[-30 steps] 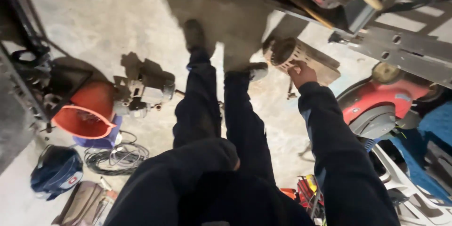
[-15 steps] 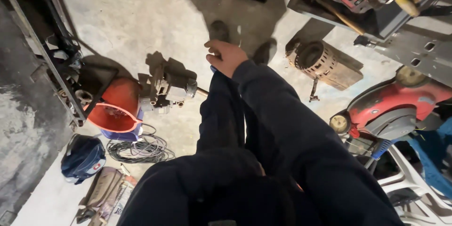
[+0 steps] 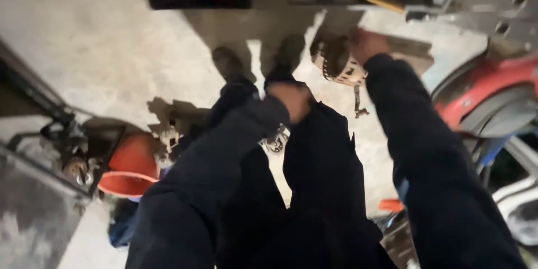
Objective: The person sits on the floor holding a motor stator housing and uses a hammer and a metal punch to drive the old windings and core out of the housing, repeatedly repositioning the stator and tapping around its rim.
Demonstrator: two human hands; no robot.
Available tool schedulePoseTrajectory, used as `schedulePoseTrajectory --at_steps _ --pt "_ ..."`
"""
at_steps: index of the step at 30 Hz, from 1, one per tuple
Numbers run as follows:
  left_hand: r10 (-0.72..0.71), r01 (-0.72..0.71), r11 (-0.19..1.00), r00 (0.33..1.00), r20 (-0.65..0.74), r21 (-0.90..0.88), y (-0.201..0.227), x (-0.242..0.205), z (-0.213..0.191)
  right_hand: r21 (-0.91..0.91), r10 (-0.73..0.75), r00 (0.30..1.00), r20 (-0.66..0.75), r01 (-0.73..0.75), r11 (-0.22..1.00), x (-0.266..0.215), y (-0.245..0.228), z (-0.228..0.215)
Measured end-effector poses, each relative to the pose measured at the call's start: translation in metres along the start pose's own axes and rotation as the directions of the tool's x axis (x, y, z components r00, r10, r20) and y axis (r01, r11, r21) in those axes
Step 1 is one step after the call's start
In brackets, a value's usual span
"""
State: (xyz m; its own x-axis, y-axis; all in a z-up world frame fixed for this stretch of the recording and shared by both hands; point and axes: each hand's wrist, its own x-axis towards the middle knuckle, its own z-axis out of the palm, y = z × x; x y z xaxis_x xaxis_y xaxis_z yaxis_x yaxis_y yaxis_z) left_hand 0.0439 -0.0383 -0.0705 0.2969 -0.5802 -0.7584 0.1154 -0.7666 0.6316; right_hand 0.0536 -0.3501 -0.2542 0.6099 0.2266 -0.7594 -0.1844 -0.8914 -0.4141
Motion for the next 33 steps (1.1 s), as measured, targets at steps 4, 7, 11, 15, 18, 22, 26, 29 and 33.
schedulePoseTrajectory --at_steps 4,7,11,15,18,22,26,29,33 --pt "0.079 -0.054 0.990 0.975 -0.209 0.127 -0.074 0.097 -0.051 0.110 0.148 0.976 -0.158 -0.132 0.985 0.026 0.047 -0.026" --pt "0.228 -0.075 0.926 0.893 -0.388 0.371 -0.097 0.135 -0.105 -0.139 -0.067 0.906 -0.417 0.009 0.990 0.059 0.070 -0.011" --pt "0.282 -0.005 0.696 0.921 -0.268 0.718 -0.149 0.179 -0.114 -0.378 -0.111 0.948 -0.298 -0.011 0.926 0.103 0.058 -0.011" --pt "0.255 0.010 0.466 0.956 -0.146 0.885 -0.210 0.217 -0.094 -0.359 0.021 0.990 -0.137 -0.069 0.931 0.142 0.065 0.018" --pt "0.304 -0.036 0.416 0.947 -0.102 0.908 -0.251 0.241 -0.067 -0.345 -0.007 0.999 -0.035 -0.006 0.938 0.143 0.050 -0.010" --pt "0.342 -0.097 0.352 0.939 -0.031 0.931 -0.254 0.250 -0.082 -0.537 0.000 1.000 -0.027 -0.015 0.843 0.094 0.020 -0.061" --pt "0.275 -0.173 0.414 0.960 0.059 0.894 -0.241 0.236 -0.080 -0.194 0.062 0.991 -0.115 -0.083 0.977 0.009 0.039 -0.068" --pt "0.209 -0.177 0.402 0.973 0.098 0.898 -0.214 0.240 -0.100 0.053 0.177 0.978 -0.111 -0.172 0.984 -0.032 0.121 -0.045" --pt "0.015 -0.250 0.465 0.961 0.275 0.849 -0.124 0.203 -0.171 0.224 0.351 0.920 -0.172 -0.311 0.924 -0.103 0.160 0.007"
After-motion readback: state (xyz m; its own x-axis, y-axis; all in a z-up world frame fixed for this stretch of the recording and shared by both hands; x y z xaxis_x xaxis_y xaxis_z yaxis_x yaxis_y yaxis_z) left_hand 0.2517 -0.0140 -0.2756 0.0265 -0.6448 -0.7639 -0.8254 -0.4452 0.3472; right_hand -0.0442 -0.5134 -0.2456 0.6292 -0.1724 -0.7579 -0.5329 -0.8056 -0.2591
